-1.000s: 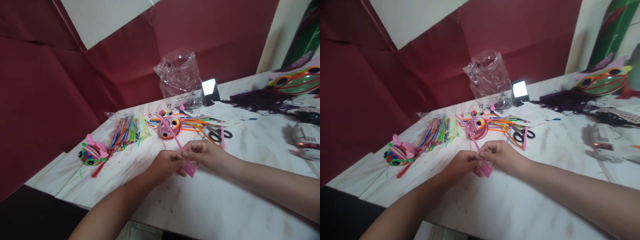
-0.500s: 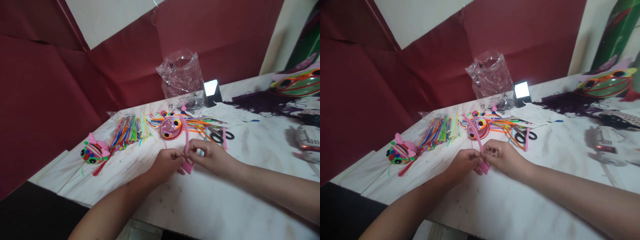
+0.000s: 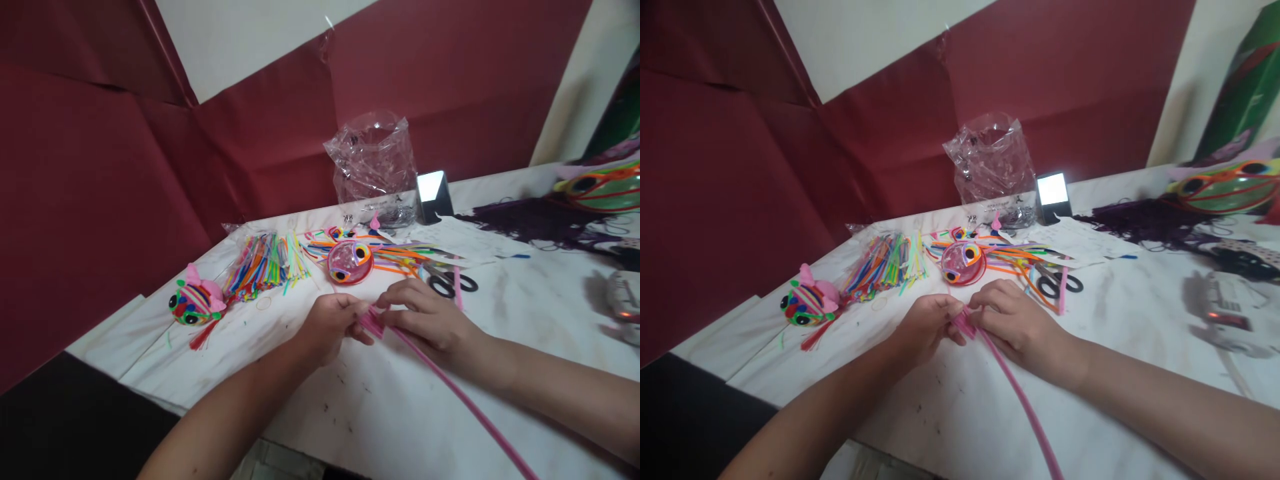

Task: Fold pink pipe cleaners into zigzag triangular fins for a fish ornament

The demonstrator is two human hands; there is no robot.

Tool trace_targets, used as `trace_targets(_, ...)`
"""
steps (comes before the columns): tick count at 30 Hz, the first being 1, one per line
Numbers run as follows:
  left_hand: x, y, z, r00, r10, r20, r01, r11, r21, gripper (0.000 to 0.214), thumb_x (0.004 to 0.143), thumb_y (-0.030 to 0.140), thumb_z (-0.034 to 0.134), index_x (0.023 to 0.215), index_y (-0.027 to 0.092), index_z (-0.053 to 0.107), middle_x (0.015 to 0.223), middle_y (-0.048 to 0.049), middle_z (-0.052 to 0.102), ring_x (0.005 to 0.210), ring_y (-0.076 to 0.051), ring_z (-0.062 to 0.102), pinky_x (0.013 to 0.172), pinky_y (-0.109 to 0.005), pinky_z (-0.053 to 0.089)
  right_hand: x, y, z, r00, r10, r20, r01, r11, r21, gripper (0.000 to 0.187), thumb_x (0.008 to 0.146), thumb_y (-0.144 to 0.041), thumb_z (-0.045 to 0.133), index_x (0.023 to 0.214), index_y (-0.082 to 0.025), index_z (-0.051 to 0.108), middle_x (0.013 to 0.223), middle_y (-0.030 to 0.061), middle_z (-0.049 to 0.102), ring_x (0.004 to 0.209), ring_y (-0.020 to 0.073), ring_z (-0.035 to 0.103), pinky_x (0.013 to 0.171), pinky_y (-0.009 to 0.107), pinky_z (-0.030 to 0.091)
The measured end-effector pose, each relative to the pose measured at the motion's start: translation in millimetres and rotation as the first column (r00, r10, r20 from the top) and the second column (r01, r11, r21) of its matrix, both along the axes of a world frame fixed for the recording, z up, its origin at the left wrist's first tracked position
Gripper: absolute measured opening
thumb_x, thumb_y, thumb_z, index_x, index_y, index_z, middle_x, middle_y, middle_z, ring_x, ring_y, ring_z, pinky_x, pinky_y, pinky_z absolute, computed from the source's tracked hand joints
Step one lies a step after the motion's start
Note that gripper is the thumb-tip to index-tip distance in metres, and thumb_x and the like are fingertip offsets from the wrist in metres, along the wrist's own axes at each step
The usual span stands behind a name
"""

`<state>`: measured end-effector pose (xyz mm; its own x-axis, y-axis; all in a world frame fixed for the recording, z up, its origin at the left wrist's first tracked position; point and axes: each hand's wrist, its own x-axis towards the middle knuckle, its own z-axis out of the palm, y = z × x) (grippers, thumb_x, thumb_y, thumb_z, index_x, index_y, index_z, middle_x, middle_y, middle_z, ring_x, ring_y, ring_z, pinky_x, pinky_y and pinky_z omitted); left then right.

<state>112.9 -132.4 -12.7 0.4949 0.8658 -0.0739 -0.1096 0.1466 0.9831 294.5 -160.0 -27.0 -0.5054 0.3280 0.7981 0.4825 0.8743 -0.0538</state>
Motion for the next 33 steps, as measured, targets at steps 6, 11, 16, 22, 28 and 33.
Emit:
trace_targets(6, 3, -1, 4.4, 0.994, 0.098, -0.038, -0.097, 0.995, 0.013, 0.019, 0.058, 0.025, 0.069, 0.056, 0.012, 0.055, 0.045, 0.0034, 0.049, 0.04, -0.006, 0.043, 0.043, -0.021, 0.042, 0, -2, -1.8, 0.999, -0.039, -0.009, 0.039, 0.998, -0.045, 0.018, 0.087, -0.016, 0.045, 0.094, -0.02, 0.06, 0.097, 0.0098, 0.061, 0.095, 0.0205, 0.051, 0.081, 0.037, 0.042)
trace_targets(11, 1, 0, 6.3, 0.974, 0.227, -0.016, -0.223, 0.964, 0.147, 0.011, 0.061, 0.02, 0.062, 0.056, 0.013, 0.055, 0.046, 0.0024, 0.051, 0.042, -0.007, 0.044, 0.043, -0.02, 0.039, -5, -6, 10.8, 0.952, -0.186, -0.244, 0.063, 0.898, -0.436, 0.018, 0.085, -0.027, 0.046, 0.082, -0.02, 0.062, 0.084, 0.007, 0.063, 0.083, 0.0187, 0.057, 0.074, 0.031, 0.046)
trace_targets(16, -1, -2, 1.6, 0.967, 0.243, -0.078, -0.21, 0.932, 0.297, 0.01, 0.066, 0.019, 0.06, 0.06, 0.014, 0.056, 0.052, 0.0014, 0.056, 0.046, -0.009, 0.05, 0.047, -0.022, 0.04, -15, -8, 12.8, 0.932, -0.277, -0.232, -0.076, 0.478, -0.875, 0.028, 0.075, -0.043, 0.056, 0.065, -0.017, 0.061, 0.06, -0.0001, 0.057, 0.058, 0.0132, 0.051, 0.053, 0.024, 0.038)
trace_targets(22, -4, 1, -1.0, 0.988, 0.15, -0.04, -0.13, 0.942, 0.308, 0.012, 0.069, 0.022, 0.062, 0.062, 0.014, 0.056, 0.052, 0.002, 0.055, 0.048, -0.009, 0.05, 0.049, -0.023, 0.041, -16, -6, 7.9, 0.863, -0.307, -0.401, -0.334, 0.25, -0.909, 0.026, 0.067, -0.043, 0.064, 0.067, -0.017, 0.063, 0.057, -0.0027, 0.054, 0.052, 0.0091, 0.044, 0.049, 0.022, 0.032)
trace_targets(28, -4, 2, -0.8, 0.993, 0.114, -0.018, -0.104, 0.952, 0.288, 0.014, 0.07, 0.025, 0.062, 0.063, 0.014, 0.057, 0.054, 0.0007, 0.056, 0.049, -0.009, 0.049, 0.05, -0.023, 0.04, -14, -4, 10.8, 0.835, -0.286, -0.47, -0.41, 0.247, -0.878, 0.022, 0.067, -0.037, 0.064, 0.064, -0.016, 0.061, 0.054, -0.0038, 0.051, 0.051, 0.0079, 0.041, 0.05, 0.021, 0.032)
trace_targets(33, -2, -1, 1.1, 0.984, 0.14, -0.113, -0.102, 0.951, 0.292, 0.021, 0.071, 0.031, 0.061, 0.061, 0.013, 0.058, 0.054, -0.0002, 0.055, 0.052, -0.01, 0.047, 0.053, -0.024, 0.037, -11, 0, 7.1, 0.86, -0.343, -0.377, -0.263, 0.335, -0.905, 0.012, 0.069, -0.027, 0.057, 0.064, -0.017, 0.06, 0.056, -0.0033, 0.05, 0.052, 0.0082, 0.04, 0.048, 0.021, 0.03)
